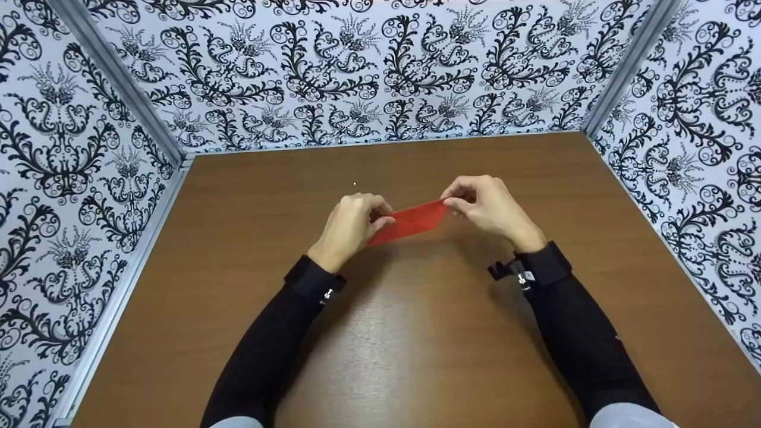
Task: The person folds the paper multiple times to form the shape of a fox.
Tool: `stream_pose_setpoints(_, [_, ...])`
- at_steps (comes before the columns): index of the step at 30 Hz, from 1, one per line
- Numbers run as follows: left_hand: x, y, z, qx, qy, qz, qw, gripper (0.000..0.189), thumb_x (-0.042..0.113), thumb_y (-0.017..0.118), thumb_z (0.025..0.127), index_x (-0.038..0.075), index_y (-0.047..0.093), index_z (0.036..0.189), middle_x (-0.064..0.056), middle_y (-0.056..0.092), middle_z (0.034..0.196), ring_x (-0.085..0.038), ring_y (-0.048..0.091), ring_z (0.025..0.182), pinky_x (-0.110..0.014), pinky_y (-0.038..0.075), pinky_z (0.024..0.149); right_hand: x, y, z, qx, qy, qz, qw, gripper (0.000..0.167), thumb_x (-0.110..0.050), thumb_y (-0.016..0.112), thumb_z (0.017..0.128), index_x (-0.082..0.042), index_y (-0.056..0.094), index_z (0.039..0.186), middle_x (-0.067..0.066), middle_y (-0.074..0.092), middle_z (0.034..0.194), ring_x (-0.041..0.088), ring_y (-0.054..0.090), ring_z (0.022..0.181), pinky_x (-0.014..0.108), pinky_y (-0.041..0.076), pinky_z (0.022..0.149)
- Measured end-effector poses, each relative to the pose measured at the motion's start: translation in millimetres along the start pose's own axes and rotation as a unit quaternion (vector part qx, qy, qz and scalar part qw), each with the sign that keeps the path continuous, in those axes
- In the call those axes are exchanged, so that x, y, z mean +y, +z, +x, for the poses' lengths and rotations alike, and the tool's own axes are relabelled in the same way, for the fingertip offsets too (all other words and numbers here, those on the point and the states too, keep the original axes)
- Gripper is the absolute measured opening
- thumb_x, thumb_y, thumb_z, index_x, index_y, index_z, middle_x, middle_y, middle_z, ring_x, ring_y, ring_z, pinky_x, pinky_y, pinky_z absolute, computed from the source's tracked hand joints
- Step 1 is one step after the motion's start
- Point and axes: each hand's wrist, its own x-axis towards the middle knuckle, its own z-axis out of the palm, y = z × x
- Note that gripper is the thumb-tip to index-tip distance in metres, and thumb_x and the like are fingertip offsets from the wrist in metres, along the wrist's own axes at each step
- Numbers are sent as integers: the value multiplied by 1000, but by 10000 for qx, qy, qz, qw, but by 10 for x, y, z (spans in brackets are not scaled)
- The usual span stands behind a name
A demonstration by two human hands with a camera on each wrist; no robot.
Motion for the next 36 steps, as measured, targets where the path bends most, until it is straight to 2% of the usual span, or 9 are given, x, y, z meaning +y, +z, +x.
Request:
stream_pose_setpoints(3, [-2, -27, 16, 242, 63, -34, 9997, 11, 21, 93, 101, 10, 90, 104, -7, 88, 98, -28, 81, 90, -44, 68, 95, -38, 8, 6, 357, -176, -4, 9992, 20, -18, 84, 110, -10, 84, 127, 13, 87, 109, 18, 76, 86, 18, 59, 74])
stream_pose_setpoints(8, [16, -71, 35, 875, 41, -520, 9948, 11, 19, 93, 101, 9, 89, 105, -8, 88, 98, -24, 79, 82, -41, 69, 87, -81, 50, 14, 1064, -428, 361, 9927, 42, -19, 84, 110, -4, 73, 147, 14, 85, 118, 17, 77, 97, 16, 61, 87])
stream_pose_setpoints(9, [21, -76, 36, 985, 0, -677, 9928, 11, 18, 93, 102, 9, 89, 106, -8, 87, 99, -23, 78, 82, -41, 69, 80, -86, 63, 15, 1157, -495, 479, 9909, 43, -19, 83, 110, -2, 72, 148, 15, 85, 118, 15, 77, 97, 16, 61, 88])
stream_pose_setpoints(10, [29, -80, 39, 1085, -24, -816, 9907, 10, 17, 93, 102, 9, 89, 106, -9, 87, 99, -22, 78, 82, -41, 68, 75, -89, 78, 14, 1215, -561, 599, 9892, 44, -18, 83, 110, -1, 71, 149, 15, 85, 119, 13, 77, 97, 16, 62, 88])
stream_pose_setpoints(14, [50, -85, 74, 1329, -30, -1379, 9815, 10, 15, 92, 102, 7, 87, 107, -11, 87, 102, -22, 81, 83, -49, 71, 77, -108, 145, 19, 1224, -823, 894, 9850, 41, -13, 82, 110, 1, 72, 147, 15, 85, 118, 11, 77, 96, 19, 64, 87])
stream_pose_setpoints(21, [66, -20, 106, 1407, 21, -1850, 9726, 17, 21, 93, 102, 6, 86, 107, -8, 88, 104, -20, 84, 86, -30, 70, 80, -106, 312, 23, 849, -1096, 957, 9857, 27, -15, 85, 108, -5, 82, 132, 10, 87, 117, 25, 80, 94, 24, 66, 83])
stream_pose_setpoints(27, [91, -6, 98, 1406, 38, -2251, 9641, 18, 21, 94, 102, 7, 85, 107, -7, 89, 104, -20, 85, 88, -33, 71, 81, -143, 376, 24, 929, -1279, 1048, 9819, 16, -14, 85, 108, -4, 85, 120, 9, 88, 110, 20, 77, 85, 24, 64, 77])
stream_pose_setpoints(32, [111, -25, 62, 1282, -44, -2390, 9625, 17, 20, 94, 101, 7, 85, 106, -6, 89, 102, -19, 85, 87, -39, 72, 82, -163, 386, 14, 1016, -1372, 1204, 9779, 12, -11, 85, 108, -2, 86, 114, 11, 87, 104, 15, 74, 81, 22, 60, 74])
stream_pose_setpoints(36, [112, -38, 47, 1176, -136, -2504, 9609, 17, 19, 95, 100, 7, 85, 107, -7, 89, 101, -17, 83, 86, -36, 72, 82, -166, 398, 13, 1020, -1433, 1243, 9765, 11, -11, 85, 107, -1, 86, 113, 13, 86, 103, 12, 74, 81, 22, 61, 75])
